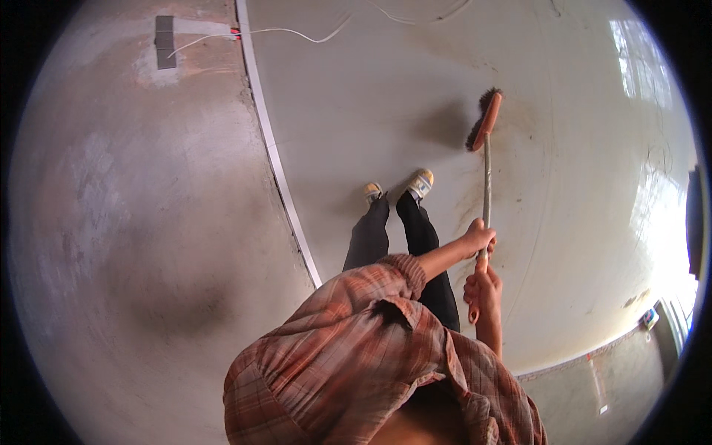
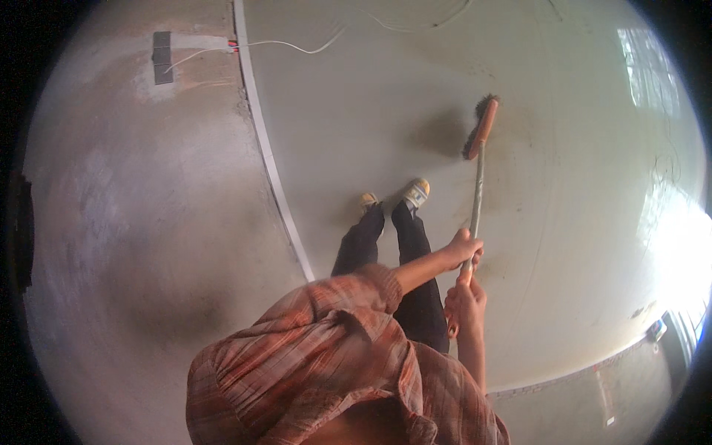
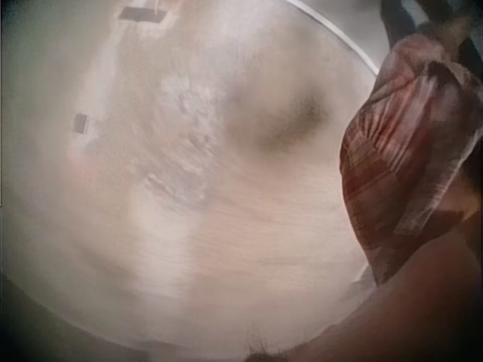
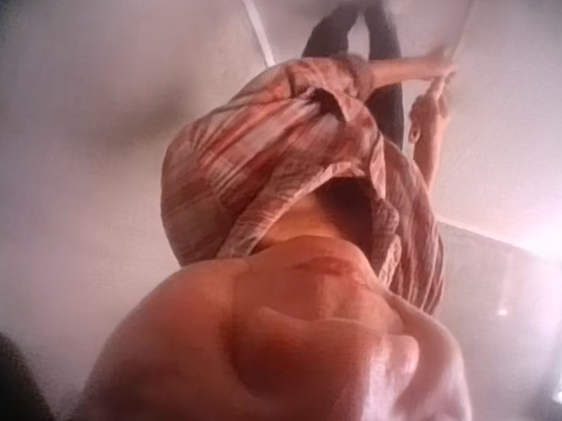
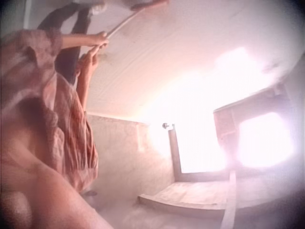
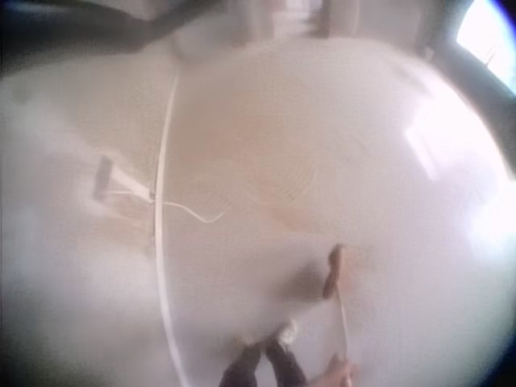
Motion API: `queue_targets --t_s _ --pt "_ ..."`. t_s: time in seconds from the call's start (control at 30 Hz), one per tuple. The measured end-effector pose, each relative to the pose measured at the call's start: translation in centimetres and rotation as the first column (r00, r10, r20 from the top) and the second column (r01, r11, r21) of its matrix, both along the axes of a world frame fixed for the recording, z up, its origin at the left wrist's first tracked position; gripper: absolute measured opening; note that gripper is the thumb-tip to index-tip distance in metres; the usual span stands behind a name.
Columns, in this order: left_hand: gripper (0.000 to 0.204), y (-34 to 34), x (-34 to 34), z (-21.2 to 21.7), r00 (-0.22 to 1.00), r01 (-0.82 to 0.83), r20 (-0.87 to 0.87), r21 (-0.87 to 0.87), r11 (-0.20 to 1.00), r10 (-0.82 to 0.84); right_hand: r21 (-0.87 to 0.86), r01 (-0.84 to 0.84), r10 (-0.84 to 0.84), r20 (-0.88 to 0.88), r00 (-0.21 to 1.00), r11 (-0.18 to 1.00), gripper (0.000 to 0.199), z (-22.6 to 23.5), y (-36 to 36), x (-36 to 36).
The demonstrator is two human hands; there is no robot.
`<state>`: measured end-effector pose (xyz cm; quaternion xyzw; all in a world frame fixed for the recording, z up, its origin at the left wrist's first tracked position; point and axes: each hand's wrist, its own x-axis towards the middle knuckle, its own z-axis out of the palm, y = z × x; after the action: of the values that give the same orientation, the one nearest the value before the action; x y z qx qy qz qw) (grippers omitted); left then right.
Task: The person sweeps a spiral staircase with a broom and dustpan, moving downward step by step. They sweep debris into the dustpan and continue sweeping the floor at the bottom of the stairs.
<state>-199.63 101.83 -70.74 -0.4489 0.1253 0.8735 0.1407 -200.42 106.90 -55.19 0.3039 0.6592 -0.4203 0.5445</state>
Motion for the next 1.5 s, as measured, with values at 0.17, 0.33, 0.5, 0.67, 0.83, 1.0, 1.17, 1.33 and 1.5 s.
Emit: queue_targets --t_s 0.17,0.33,0.5,0.67,0.83,1.0,1.17,1.33,1.5 --pt "0.023 -7.0 3.6 2.6 0.955 -0.115 0.217 -0.358 0.927 0.202 -0.231 0.074 -0.004 0.288 0.958 0.97 0.026 0.7 -5.2 0.3" --pt "0.016 -20.2 8.3 -1.2 0.859 -0.116 0.371 -0.53 0.84 0.353 -0.32 0.12 0.082 0.553 0.829 0.94 0.012 -4.9 -17.1 0.9" --pt "0.013 -31.8 8.5 -8.2 0.806 -0.246 0.389 -0.465 0.85 0.446 -0.329 0.418 -0.019 0.767 0.641 0.847 0.014 -12.8 -28.0 -0.6" --pt "0.038 -28.6 -3.7 -10.3 0.925 0.281 0.363 -0.459 0.843 -0.11 -0.403 0.508 -0.167 0.635 0.754 0.761 0.025 -12.0 -23.7 -7.7" --pt "0.034 -24.1 -16.0 -8.1 0.982 0.189 0.019 -0.154 0.97 -0.189 -0.262 0.542 -0.471 0.289 0.834 0.798 0.027 -7.8 -21.5 -14.5" --pt "0.024 -24.0 -17.5 -3.9 0.995 0.092 -0.035 -0.086 0.992 -0.095 -0.018 0.237 -0.238 -0.059 0.969 0.971 0.02 -4.3 -24.8 -14.2" --pt "0.026 -23.9 -12.2 0.8 0.994 0.037 0.114 -0.269 0.962 -0.006 -0.102 0.208 -0.199 0.086 0.976 0.973 0.025 1.1 -23.4 -11.4" --pt "0.025 -26.6 -7.1 -0.1 0.971 0.029 0.232 -0.377 0.926 0.064 -0.171 0.509 -0.354 0.536 0.766 0.843 0.018 -0.5 -23.5 -11.2" --pt "0.007 -28.2 -8.3 -3.8 0.913 0.095 0.404 -0.351 0.931 0.059 -0.095 0.602 -0.418 0.633 0.652 0.793 0.016 -6.5 -23.3 -13.3"
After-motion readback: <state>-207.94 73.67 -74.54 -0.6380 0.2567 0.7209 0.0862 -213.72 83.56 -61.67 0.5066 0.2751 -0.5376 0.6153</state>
